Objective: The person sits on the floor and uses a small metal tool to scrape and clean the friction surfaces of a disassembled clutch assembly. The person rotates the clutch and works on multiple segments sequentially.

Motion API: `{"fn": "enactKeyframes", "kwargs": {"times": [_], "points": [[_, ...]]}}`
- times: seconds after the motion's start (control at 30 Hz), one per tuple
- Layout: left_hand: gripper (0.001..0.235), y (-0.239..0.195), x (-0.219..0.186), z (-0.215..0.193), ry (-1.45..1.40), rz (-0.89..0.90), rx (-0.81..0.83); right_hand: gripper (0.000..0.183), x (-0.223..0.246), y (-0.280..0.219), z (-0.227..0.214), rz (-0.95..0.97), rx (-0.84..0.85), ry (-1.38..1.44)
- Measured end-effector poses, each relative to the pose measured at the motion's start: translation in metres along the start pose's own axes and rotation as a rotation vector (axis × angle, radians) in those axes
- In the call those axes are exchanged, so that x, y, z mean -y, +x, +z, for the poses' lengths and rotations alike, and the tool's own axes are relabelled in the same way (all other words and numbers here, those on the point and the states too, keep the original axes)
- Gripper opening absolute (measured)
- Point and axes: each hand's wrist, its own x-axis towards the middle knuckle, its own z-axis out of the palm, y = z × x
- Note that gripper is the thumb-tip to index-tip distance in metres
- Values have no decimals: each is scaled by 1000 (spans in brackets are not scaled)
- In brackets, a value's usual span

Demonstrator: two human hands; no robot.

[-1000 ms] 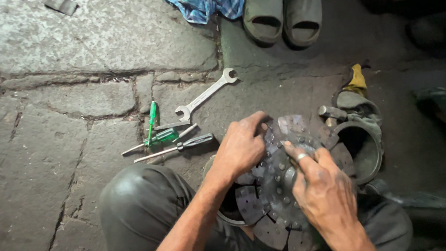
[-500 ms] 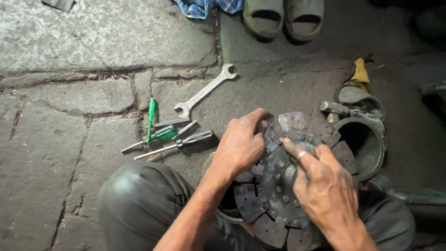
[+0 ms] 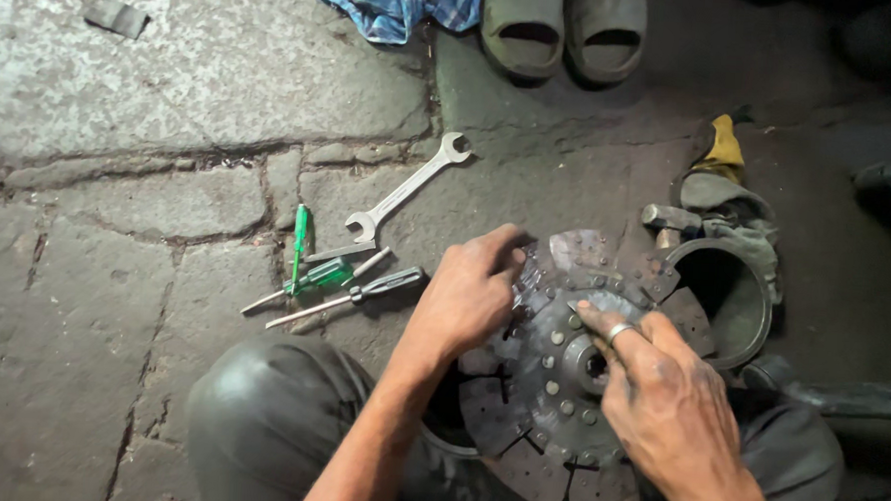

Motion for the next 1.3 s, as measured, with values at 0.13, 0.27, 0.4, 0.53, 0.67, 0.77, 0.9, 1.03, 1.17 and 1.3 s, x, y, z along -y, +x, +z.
{"fn": "enactKeyframes", "kwargs": {"times": [0.13,0.27,0.4,0.53,0.67,0.77,0.9,1.03,1.17,1.3], "points": [[31,3,4,-4,-4,3,30,49,-14,7,-6,63,20,59],[30,8,8,-2,6,-7,69,55,-32,5,6,118,78,-51],[41,13,14,-1,-19,5,100,60,-51,4,15,165,172,-23],[42,11,20,-1,25,-29,98,60,-52,9,20,200,109,10],[46,8,18,0,23,39,66,59,-52,9,25,172,-58,148],[44,7,13,-2,-4,-54,103,53,-46,9,31,231,-121,147],[47,9,14,-2,25,-47,93,45,-36,9,39,343,-147,15],[50,10,15,-2,-11,-98,104,46,-29,12,35,235,-216,111],[48,7,19,0,-15,-75,100,49,-33,5,37,320,-146,119],[48,8,17,0,-32,-101,128,38,-26,7,41,295,-209,111]]}}
